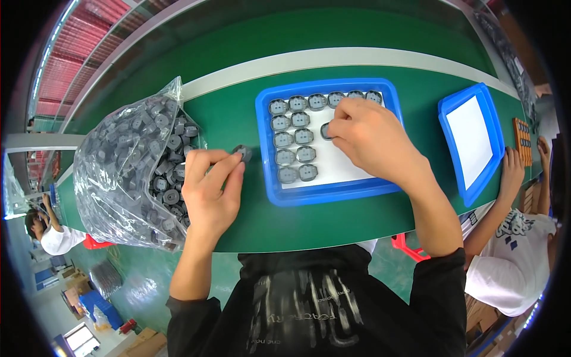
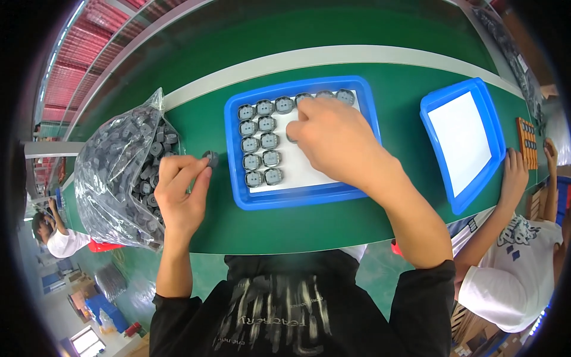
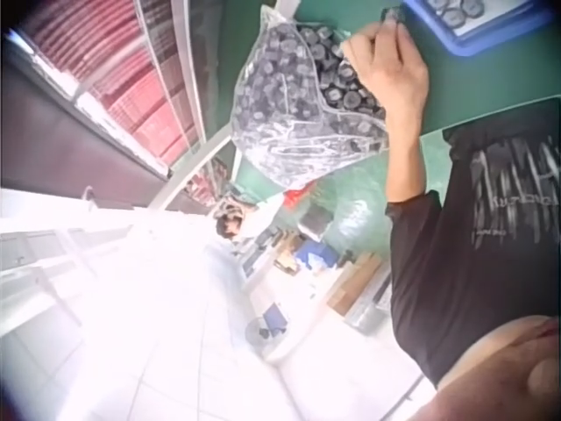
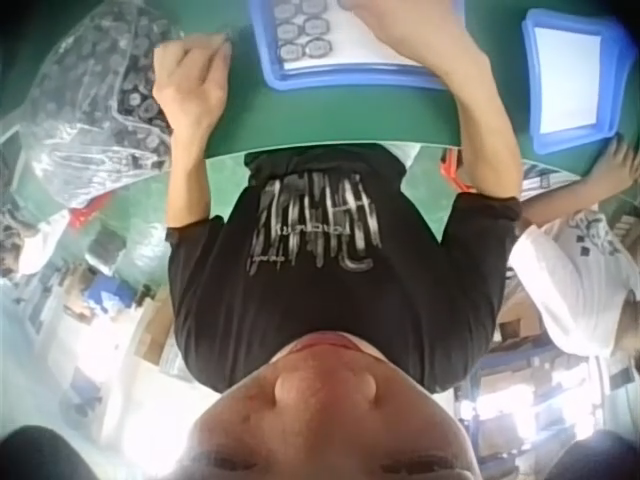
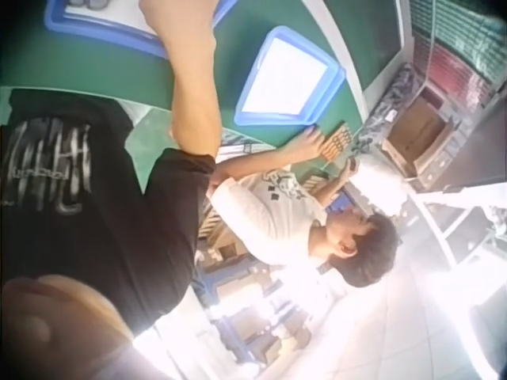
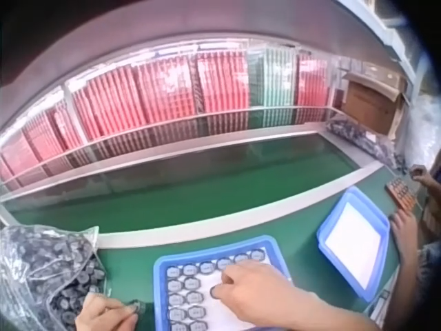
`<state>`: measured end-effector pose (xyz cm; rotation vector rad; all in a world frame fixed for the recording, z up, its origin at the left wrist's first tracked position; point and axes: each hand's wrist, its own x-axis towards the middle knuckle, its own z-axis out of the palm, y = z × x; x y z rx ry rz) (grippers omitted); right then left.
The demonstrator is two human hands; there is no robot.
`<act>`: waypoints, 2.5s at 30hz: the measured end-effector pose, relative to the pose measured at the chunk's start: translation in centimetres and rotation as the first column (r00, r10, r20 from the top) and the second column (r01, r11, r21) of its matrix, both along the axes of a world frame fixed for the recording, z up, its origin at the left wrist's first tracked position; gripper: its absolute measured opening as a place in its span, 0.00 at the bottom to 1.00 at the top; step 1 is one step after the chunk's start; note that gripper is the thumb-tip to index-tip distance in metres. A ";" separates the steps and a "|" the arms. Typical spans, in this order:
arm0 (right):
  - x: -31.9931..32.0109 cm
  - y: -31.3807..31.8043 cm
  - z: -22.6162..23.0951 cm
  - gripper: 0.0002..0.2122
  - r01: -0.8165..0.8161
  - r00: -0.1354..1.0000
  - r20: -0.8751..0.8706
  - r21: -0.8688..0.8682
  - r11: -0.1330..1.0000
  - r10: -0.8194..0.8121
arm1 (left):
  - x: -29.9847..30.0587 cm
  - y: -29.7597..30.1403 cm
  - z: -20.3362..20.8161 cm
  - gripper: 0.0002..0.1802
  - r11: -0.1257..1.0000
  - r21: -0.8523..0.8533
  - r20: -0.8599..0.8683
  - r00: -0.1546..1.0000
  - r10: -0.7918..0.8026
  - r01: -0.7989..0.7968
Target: The person arranges small electronic components into a blue tray by hand.
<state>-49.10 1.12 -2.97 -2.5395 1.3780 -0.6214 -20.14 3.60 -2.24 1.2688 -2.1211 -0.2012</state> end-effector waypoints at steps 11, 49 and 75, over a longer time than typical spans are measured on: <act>-1.9 -0.9 0.4 0.05 0.102 0.995 0.000 0.109 0.989 -0.102 | -10.0 -5.4 -0.4 0.08 0.947 -0.139 0.065 0.957 -0.284 0.291; -3.3 -1.9 2.4 0.06 0.154 0.875 0.431 0.181 0.971 -0.219 | 2.2 0.0 -1.3 0.22 0.986 0.167 0.172 0.984 -0.046 0.017; -2.6 -1.3 2.9 0.05 0.121 0.857 0.484 0.142 0.983 -0.175 | 0.7 -1.8 -1.0 0.22 0.982 0.099 -0.507 0.842 0.187 -0.158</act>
